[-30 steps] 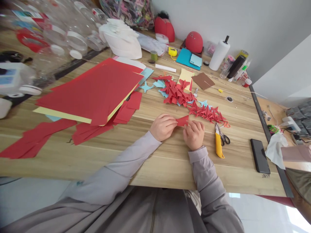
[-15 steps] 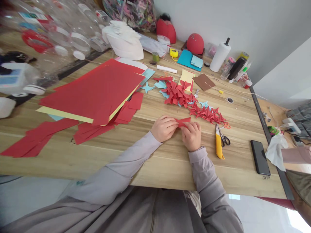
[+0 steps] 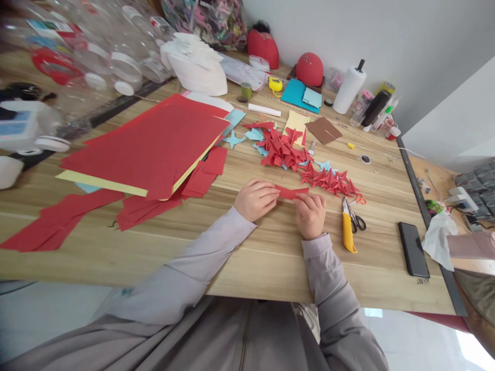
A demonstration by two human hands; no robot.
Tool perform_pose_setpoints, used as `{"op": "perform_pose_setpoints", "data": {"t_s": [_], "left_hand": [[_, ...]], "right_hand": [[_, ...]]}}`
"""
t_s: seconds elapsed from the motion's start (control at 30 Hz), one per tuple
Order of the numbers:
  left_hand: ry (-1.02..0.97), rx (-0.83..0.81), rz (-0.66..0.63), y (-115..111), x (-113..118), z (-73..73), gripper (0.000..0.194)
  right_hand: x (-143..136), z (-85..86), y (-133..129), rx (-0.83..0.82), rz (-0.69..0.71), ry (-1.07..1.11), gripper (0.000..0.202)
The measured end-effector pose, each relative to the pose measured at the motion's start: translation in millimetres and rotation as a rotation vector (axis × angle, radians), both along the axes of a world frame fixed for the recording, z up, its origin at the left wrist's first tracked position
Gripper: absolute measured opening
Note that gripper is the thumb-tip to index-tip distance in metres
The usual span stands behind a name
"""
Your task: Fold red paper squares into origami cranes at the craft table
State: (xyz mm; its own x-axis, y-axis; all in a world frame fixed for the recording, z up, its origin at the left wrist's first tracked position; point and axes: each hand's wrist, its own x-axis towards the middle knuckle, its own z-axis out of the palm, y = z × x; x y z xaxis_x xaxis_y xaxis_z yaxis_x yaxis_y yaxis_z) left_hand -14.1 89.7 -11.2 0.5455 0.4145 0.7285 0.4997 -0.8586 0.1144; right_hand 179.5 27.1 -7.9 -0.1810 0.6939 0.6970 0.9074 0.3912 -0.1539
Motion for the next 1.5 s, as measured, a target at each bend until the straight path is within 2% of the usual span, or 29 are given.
{"op": "perform_pose_setpoints", "data": {"t_s": [0.3, 0.37, 0.5, 0.6, 0.73, 0.8, 0.87, 0.93, 0.97, 1.07, 1.13, 1.23, 1.43, 1.5], "left_hand": [[-0.134, -0.044, 0.146, 9.0, -17.3, 2.1, 0.019], [-0.173, -0.019, 0.121, 4.9, -13.7, 4.1, 0.016], [-0.153, -0.057, -0.029, -3.4, -0.4, 4.9, 0.015], [-0.220, -0.210, -0.098, -5.1, 7.3, 1.8, 0.012], [-0.517, -0.581, -0.094, -9.2, 13.1, 2.6, 0.015], [-0.688, -0.827, -0.074, -13.2, 15.6, 6.9, 0.018], [-0.869, -1.064, -0.080, -16.4, 18.0, 12.2, 0.026], [-1.019, -1.227, -0.115, -17.7, 20.0, 16.3, 0.033], [-1.070, -1.283, -0.136, -17.5, 20.8, 17.6, 0.036], [-1.115, -1.416, -0.176, -15.7, 21.8, 18.4, 0.044], [-1.090, -1.466, -0.174, -14.5, 21.5, 17.5, 0.047], [-1.076, -1.456, -0.166, -14.0, 20.4, 16.2, 0.051], [-0.953, -1.537, -0.248, -14.9, 21.1, 12.9, 0.055], [-0.951, -1.537, -0.268, -15.5, 22.7, 10.9, 0.053]], "right_hand": [[8.8, -1.6, 1.6, -0.003, -0.046, 0.122, 0.016], [7.0, -1.5, 1.5, -0.012, -0.029, 0.128, 0.016], [-0.8, 2.0, 0.1, -0.050, 0.044, 0.138, 0.015], [-3.7, 4.4, -0.2, -0.077, 0.106, 0.297, 0.013], [-2.4, 2.8, 0.3, -0.154, 0.122, 0.646, 0.008], [-3.1, 1.7, 0.3, -0.234, 0.110, 0.848, 0.017], [-5.6, 2.2, 0.0, -0.355, 0.155, 1.060, 0.036], [-9.3, 4.2, -0.4, -0.516, 0.223, 1.229, 0.049], [-11.0, 5.5, -0.5, -0.597, 0.241, 1.278, 0.048], [-13.6, 8.2, -0.4, -0.699, 0.204, 1.348, 0.037], [-12.6, 8.1, 0.4, -0.662, 0.157, 1.421, 0.036], [-8.6, 6.8, 2.0, -0.612, 0.121, 1.519, 0.042], [-6.4, 6.9, 3.4, -0.548, 0.125, 1.521, 0.051], [-8.8, 6.8, 3.1, -0.563, 0.136, 1.516, 0.044]]}}
